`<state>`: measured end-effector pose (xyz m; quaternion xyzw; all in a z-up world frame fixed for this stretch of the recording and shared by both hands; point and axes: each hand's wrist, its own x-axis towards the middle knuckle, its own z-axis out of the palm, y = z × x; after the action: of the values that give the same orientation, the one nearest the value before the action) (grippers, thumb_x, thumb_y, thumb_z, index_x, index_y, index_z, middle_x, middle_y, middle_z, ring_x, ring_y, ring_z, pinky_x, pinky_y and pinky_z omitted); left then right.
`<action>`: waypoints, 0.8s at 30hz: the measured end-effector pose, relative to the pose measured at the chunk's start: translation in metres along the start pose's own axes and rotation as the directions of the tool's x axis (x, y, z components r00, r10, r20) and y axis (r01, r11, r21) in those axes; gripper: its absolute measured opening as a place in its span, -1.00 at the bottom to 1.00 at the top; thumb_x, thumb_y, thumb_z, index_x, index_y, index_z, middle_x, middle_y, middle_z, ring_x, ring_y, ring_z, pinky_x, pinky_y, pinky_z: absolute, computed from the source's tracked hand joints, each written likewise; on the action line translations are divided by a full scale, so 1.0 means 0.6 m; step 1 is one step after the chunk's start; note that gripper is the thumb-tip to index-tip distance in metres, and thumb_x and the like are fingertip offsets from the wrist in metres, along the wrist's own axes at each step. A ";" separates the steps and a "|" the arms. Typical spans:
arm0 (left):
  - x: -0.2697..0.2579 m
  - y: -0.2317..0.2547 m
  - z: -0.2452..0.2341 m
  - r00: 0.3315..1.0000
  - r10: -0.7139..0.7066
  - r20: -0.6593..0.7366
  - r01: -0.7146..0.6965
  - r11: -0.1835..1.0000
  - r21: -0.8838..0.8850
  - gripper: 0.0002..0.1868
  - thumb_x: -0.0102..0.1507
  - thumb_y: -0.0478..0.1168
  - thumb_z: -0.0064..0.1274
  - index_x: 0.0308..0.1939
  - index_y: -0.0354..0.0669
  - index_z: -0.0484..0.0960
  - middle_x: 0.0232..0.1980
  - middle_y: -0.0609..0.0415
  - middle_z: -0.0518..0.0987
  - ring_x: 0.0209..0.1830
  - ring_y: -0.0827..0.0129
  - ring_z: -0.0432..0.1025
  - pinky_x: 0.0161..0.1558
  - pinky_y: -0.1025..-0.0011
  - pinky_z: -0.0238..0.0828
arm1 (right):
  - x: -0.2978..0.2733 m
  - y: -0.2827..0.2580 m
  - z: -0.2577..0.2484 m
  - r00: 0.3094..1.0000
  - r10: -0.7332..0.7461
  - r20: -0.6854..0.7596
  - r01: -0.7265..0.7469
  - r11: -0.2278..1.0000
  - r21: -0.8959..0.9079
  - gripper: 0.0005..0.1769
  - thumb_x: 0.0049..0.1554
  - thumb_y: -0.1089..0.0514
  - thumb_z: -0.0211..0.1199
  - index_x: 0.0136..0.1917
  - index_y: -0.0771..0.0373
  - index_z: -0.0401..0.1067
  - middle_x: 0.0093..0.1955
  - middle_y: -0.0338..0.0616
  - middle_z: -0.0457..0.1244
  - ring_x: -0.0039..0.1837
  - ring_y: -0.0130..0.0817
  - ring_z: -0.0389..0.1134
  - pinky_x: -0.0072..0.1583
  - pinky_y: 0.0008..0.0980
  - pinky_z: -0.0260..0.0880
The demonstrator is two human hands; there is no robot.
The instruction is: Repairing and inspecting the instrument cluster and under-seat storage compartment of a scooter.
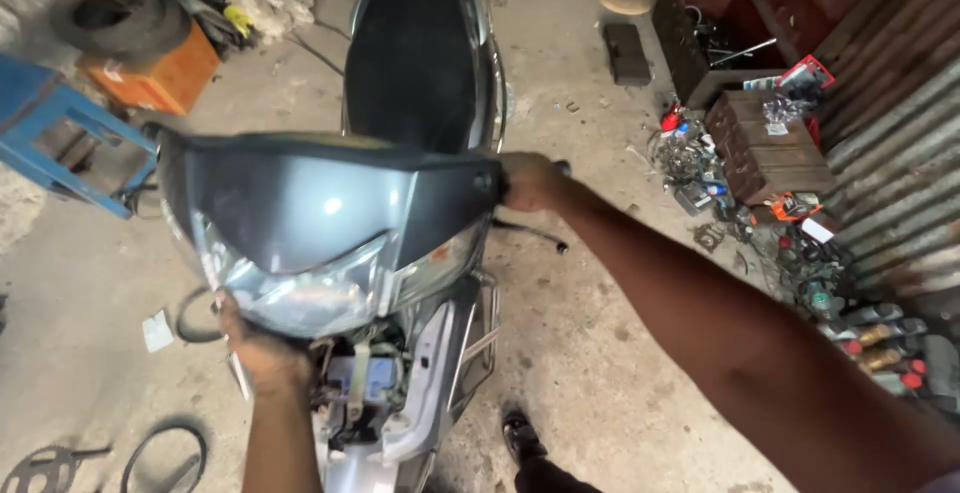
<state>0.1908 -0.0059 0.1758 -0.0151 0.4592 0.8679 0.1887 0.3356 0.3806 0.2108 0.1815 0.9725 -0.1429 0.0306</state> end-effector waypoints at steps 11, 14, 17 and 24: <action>0.003 -0.014 0.026 0.989 0.100 -0.107 -0.095 0.994 0.054 -0.16 0.34 0.33 -0.38 0.55 -0.11 0.10 0.56 -0.09 0.22 0.55 -0.01 0.14 0.48 -0.02 0.08 | -0.019 0.005 -0.077 0.960 -0.278 0.042 0.266 0.947 0.183 0.10 -0.13 -0.04 0.50 0.58 -0.16 0.02 0.23 0.04 0.36 0.26 0.05 0.39 0.24 -0.12 0.38; 0.005 -0.014 0.026 0.986 0.127 -0.106 -0.119 0.990 0.070 -0.18 0.38 0.31 -0.41 0.54 -0.16 0.14 0.56 -0.12 0.24 0.54 0.00 0.19 0.48 0.00 0.13 | -0.013 0.011 -0.085 0.935 -0.347 0.070 0.317 0.909 0.269 0.15 -0.17 0.04 0.52 0.59 -0.15 0.00 0.24 0.06 0.36 0.25 0.02 0.40 0.23 -0.15 0.40; -0.007 -0.006 0.040 0.974 0.140 -0.177 -0.121 0.986 0.112 -0.22 0.40 0.27 -0.40 0.51 -0.20 0.17 0.53 -0.13 0.28 0.48 -0.01 0.25 0.42 -0.02 0.22 | -0.016 0.002 -0.086 0.940 -0.322 0.113 0.286 0.925 0.251 0.13 -0.12 0.06 0.48 0.61 -0.14 -0.02 0.23 0.07 0.36 0.24 0.01 0.41 0.22 -0.15 0.42; -0.014 -0.010 0.043 0.930 0.158 -0.331 -0.108 0.981 0.164 -0.26 0.44 0.23 -0.29 0.43 -0.33 0.31 0.35 -0.15 0.46 0.30 0.03 0.43 0.24 0.07 0.43 | -0.031 -0.014 -0.072 0.977 -0.165 0.135 0.158 0.985 0.065 0.08 -0.01 0.10 0.35 0.65 -0.06 -0.14 0.16 0.07 0.38 0.26 0.00 0.39 0.28 -0.08 0.35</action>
<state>0.2044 0.0152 0.1873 -0.1208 0.5458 0.8278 0.0473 0.3498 0.3790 0.2566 0.0922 0.9752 -0.1835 0.0821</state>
